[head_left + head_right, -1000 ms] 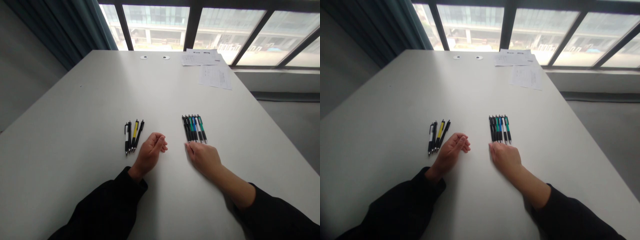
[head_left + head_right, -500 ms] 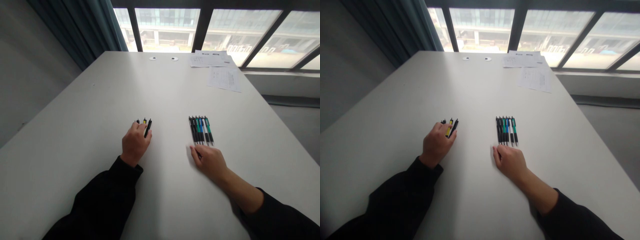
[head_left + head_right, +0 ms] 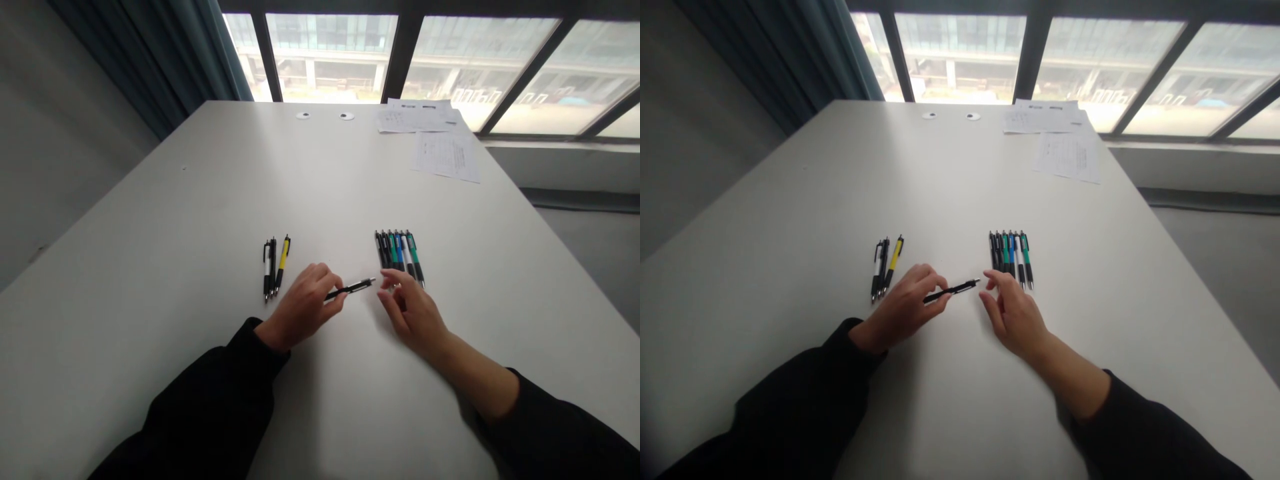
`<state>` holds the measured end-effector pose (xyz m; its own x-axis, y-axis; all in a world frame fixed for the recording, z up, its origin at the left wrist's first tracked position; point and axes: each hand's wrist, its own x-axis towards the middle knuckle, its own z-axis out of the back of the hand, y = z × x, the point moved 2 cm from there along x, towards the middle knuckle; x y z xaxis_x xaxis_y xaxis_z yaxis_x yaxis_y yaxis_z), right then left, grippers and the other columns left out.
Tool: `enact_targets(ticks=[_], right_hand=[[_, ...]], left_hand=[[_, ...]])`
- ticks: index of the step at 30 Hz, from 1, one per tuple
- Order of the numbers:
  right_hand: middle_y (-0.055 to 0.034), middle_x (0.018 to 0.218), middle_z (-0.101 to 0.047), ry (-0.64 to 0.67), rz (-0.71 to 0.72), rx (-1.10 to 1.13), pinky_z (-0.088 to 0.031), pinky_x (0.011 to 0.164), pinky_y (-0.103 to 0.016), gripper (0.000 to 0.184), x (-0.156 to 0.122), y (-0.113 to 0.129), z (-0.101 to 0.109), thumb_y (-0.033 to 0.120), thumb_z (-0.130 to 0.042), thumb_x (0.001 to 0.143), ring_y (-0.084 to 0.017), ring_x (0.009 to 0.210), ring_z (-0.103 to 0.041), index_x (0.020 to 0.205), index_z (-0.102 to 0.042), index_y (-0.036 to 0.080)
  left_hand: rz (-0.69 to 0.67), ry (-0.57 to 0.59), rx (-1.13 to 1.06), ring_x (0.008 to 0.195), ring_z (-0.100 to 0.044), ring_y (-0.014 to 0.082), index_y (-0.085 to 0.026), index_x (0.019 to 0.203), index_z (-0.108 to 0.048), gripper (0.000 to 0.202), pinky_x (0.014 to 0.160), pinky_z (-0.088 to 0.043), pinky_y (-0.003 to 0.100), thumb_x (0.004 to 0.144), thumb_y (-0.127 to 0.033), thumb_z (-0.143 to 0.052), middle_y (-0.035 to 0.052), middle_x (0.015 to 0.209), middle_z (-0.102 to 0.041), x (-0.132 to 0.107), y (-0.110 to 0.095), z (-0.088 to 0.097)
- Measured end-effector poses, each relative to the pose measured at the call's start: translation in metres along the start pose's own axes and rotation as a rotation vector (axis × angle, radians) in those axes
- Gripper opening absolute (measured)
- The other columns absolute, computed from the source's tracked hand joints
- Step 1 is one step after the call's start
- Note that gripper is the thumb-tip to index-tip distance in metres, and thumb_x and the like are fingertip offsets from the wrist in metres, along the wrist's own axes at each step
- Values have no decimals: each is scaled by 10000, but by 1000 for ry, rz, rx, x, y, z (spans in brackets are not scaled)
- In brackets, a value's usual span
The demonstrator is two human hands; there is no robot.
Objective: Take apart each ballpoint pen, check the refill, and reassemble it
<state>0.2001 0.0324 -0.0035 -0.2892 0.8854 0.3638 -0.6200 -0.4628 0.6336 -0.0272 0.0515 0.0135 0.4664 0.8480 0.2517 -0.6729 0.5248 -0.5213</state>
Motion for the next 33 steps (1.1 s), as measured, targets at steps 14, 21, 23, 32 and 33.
enact_targets(ticks=[14, 21, 23, 32, 33], right_hand=[[46, 639, -544, -187, -272, 381, -416, 486, -232, 141, -1, -10, 0, 277, -496, 1017, -111, 510, -535, 1106, -588, 218], [21, 735, -595, -239, -365, 517, -381, 425, -216, 148, -1, -12, -3, 337, -548, 994, -100, 504, -529, 1089, -560, 225], [24, 742, -593, -250, -380, 535, -375, 420, -214, 144, 0, -12, -4, 344, -559, 989, -98, 498, -525, 1075, -547, 230], [5, 793, -633, -271, -380, 535, -388, 439, -216, 170, -2, -16, -5, 384, -545, 1001, -88, 496, -516, 1065, -555, 226], [4, 793, -637, -272, -383, 535, -389, 440, -215, 174, -2, -16, -5, 387, -547, 1001, -87, 496, -517, 1064, -558, 225]], left_hand=[[369, -277, -1033, 847, -686, 161, -174, 879, -671, 187, 782, -562, 288, 786, -262, -807, 62, 957, -730, -4, 21, 0], [492, -316, -1287, 785, -725, 149, -172, 929, -720, 231, 794, -589, 307, 759, -281, -832, 90, 1061, -766, -3, 26, 0], [479, -313, -1285, 762, -718, 138, -174, 926, -729, 206, 760, -583, 289, 775, -279, -823, 91, 1061, -768, -3, 26, -1], [356, -363, -977, 548, -601, 108, -159, 893, -721, 165, 572, -496, 244, 860, -317, -756, 19, 665, -699, -3, 24, 2], [352, -363, -947, 531, -589, 107, -159, 891, -717, 169, 559, -487, 241, 866, -322, -750, 7, 623, -675, -4, 23, 3]])
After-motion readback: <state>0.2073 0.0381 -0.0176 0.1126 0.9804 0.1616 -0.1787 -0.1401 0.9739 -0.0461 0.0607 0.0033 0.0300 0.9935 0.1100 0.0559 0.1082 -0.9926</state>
